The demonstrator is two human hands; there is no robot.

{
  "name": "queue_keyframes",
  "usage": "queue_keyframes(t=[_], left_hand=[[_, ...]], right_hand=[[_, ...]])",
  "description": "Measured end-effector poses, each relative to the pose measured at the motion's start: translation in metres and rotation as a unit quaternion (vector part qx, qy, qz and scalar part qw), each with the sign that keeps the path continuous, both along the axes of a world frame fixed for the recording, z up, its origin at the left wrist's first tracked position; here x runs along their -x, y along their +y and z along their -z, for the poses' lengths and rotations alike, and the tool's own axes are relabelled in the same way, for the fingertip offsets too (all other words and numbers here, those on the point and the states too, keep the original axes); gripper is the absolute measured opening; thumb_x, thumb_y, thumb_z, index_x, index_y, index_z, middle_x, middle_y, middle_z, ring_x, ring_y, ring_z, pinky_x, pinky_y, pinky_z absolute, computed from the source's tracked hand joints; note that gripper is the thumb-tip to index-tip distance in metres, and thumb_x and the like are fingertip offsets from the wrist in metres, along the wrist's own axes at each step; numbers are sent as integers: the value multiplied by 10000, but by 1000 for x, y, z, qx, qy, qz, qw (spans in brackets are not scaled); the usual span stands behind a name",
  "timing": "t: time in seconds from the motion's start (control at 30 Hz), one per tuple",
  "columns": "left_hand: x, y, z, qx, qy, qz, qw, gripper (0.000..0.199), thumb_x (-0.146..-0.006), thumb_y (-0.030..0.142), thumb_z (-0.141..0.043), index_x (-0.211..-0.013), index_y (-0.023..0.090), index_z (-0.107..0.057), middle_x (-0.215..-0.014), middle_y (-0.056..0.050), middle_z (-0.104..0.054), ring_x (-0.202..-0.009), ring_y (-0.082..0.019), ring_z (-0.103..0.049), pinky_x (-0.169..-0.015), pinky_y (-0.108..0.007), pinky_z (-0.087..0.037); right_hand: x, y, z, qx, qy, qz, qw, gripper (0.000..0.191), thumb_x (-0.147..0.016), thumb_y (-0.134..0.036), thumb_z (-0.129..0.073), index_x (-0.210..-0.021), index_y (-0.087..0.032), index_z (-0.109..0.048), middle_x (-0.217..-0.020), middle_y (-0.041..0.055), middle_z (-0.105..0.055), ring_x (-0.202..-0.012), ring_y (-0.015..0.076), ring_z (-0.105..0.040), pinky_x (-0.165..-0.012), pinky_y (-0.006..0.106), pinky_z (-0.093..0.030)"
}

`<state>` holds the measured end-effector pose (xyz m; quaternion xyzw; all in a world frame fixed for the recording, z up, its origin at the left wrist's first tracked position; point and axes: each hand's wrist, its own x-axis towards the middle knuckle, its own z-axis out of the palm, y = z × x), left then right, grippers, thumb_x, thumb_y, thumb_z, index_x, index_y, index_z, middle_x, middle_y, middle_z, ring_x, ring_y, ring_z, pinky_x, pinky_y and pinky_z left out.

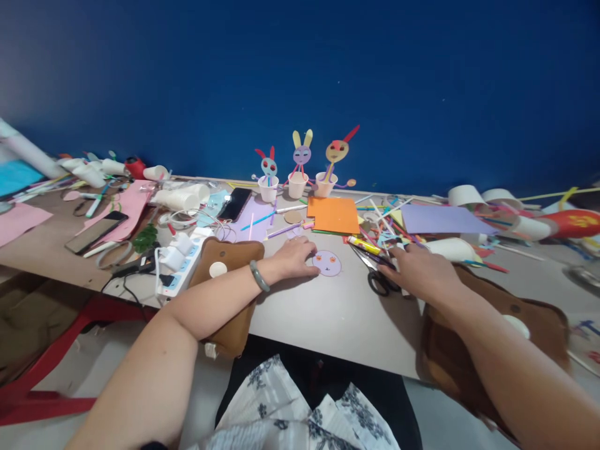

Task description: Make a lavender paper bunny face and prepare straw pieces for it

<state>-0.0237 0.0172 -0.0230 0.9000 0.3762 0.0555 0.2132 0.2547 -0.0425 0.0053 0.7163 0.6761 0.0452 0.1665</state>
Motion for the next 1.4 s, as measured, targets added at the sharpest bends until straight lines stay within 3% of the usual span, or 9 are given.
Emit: queue_keyframes(t=[0.2,0.37,0.53,0.67,0.87,1.0,1.1,1.27,1.4], left_hand=[[2,-1,-5,15,3,5,1000,406,-864,452,-642,-1146,162,-614,-1195,-118,-602,-1153,-280,-556,-1036,-406,-446],[1,-1,-2,11,2,10,1000,440,-869,455,-658,-1175,143,-612,-1208,-134,-606,-1164,-295,-558,-1050,-422,-438],[-1,1,6,-19,-7,36,999,370,-885,441,-649,-1119,155,-633,-1153,-118,-634,-1117,-283,-574,-1021,-413,-449],[-2,4,9,-30,-15,20,999,285,-896,382,-638,-1073,160,-657,-1090,-106,-662,-1063,-264,-604,-977,-389,-466],[-3,5,-2,-4,-25,10,1000,285,-964,375,-566,-1037,126,-685,-1012,-113,-706,-950,-235,-641,-872,-355,-481],[-2,6,-8,41,-53,25,997,314,-993,414,-530,-971,147,-694,-936,-84,-728,-858,-205,-648,-798,-322,-473],[-2,6,-4,43,-74,24,996,363,-1022,434,-472,-952,155,-693,-946,-85,-739,-853,-196,-655,-802,-311,-473],[-9,-1,6,-8,-57,21,998,314,-1013,359,-464,-959,171,-710,-1023,-95,-756,-956,-218,-678,-875,-335,-487],[-20,2,-6,2,-25,12,1000,234,-961,302,-517,-966,184,-719,-994,-71,-763,-915,-211,-685,-827,-326,-507]], right_hand=[[-4,-1,1,31,18,1,999,489,-972,-462,-536,-1300,-122,-662,-1238,258,-669,-1221,435,-596,-921,485,-485],[3,1,-5,-23,20,-31,999,442,-977,-421,-525,-1277,-126,-660,-1200,223,-697,-1043,381,-693,-798,439,-510],[27,20,-2,-2,136,-81,987,305,-932,-411,-565,-1112,-224,-726,-1049,91,-772,-963,299,-714,-707,354,-485],[51,43,2,-10,176,-103,979,326,-926,-327,-542,-1156,-187,-727,-1091,102,-775,-1018,293,-701,-762,355,-477],[66,58,11,29,186,-113,976,270,-914,-370,-562,-970,-190,-755,-1031,116,-778,-947,284,-707,-712,334,-446],[57,58,19,-13,223,-104,969,272,-920,-331,-528,-999,-191,-747,-1028,101,-780,-906,259,-703,-721,330,-450],[41,65,19,-66,205,-73,974,302,-910,-304,-508,-1049,-182,-746,-1041,121,-776,-943,282,-695,-752,356,-461],[11,79,8,-91,203,-1,975,287,-901,-329,-535,-1036,-185,-743,-1047,120,-780,-941,280,-685,-716,349,-444],[-7,82,-6,-107,209,33,971,306,-893,-322,-541,-1058,-170,-748,-980,144,-779,-878,296,-683,-667,358,-427]])
